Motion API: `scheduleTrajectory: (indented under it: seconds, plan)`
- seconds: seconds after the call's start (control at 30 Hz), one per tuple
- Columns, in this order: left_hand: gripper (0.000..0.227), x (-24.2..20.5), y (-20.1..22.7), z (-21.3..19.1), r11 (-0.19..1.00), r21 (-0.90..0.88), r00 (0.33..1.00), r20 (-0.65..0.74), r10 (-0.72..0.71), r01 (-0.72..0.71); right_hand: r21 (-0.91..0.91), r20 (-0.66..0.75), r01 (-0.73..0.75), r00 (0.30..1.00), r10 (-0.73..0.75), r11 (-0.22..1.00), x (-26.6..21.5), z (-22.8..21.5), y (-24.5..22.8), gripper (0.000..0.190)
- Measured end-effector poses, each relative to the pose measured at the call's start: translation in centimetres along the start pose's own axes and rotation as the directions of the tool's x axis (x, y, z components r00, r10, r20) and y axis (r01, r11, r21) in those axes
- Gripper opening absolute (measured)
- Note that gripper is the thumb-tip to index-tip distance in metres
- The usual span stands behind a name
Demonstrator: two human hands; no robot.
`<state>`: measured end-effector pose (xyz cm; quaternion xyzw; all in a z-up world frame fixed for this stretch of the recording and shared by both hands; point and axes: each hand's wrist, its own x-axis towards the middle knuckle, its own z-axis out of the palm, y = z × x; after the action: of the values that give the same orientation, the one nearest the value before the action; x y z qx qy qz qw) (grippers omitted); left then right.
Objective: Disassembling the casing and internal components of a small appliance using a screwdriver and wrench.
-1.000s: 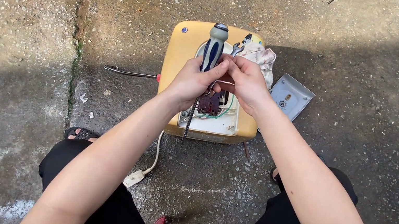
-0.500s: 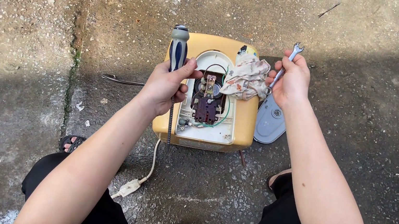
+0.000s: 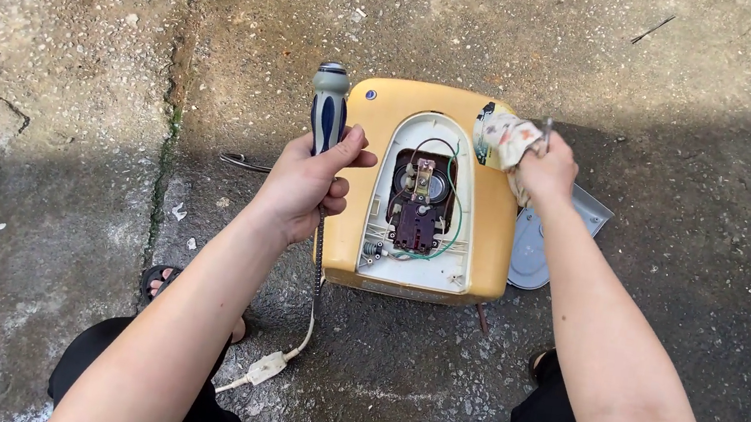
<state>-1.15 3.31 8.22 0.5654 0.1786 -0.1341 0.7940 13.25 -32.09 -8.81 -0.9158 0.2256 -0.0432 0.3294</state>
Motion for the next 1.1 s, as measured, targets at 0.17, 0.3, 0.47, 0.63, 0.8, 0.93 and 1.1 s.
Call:
scheduleTrajectory:
  seconds: [0.17,0.3,0.47,0.63,0.8,0.93,1.1]
  plan:
    - [0.041,-0.5,1.1,-0.7,1.0,-0.028,1.0,-0.021,0.006,-0.007,0.838,0.266,-0.209,0.963,-0.043,0.503,-2.5,-8.9,-8.2,0.011]
    - [0.041,-0.5,1.5,-0.6,0.998,-0.055,0.999,-0.026,0.019,-0.02,0.748,0.276,-0.162,0.958,-0.079,0.644,4.1,-6.4,-2.0,0.012]
    - [0.041,-0.8,0.9,-0.4,0.999,-0.033,0.999,-0.029,0.015,-0.016,-0.061,0.328,0.161,0.935,-0.133,0.985,1.3,-2.8,1.5,0.032]
    - [0.042,-0.1,0.7,-0.2,0.999,-0.017,0.999,-0.014,0.033,-0.033,-0.251,0.336,0.15,0.94,-0.06,0.956,-1.8,-5.6,-2.7,0.052]
    - [0.047,-0.6,1.9,1.2,0.986,-0.106,0.992,0.009,0.127,-0.125,-0.294,0.505,0.257,0.859,-0.078,0.92,-5.8,-8.2,-5.7,0.058]
    - [0.041,0.6,0.6,1.5,0.963,-0.175,0.971,0.085,0.223,-0.206,-0.362,0.485,0.286,0.871,-0.083,0.887,-4.5,-6.4,-3.2,0.052]
    - [0.032,0.9,-0.7,2.8,0.895,-0.046,0.879,0.172,0.444,-0.443,-0.373,0.41,0.32,0.899,-0.155,0.871,-8.4,-8.1,-5.8,0.06]
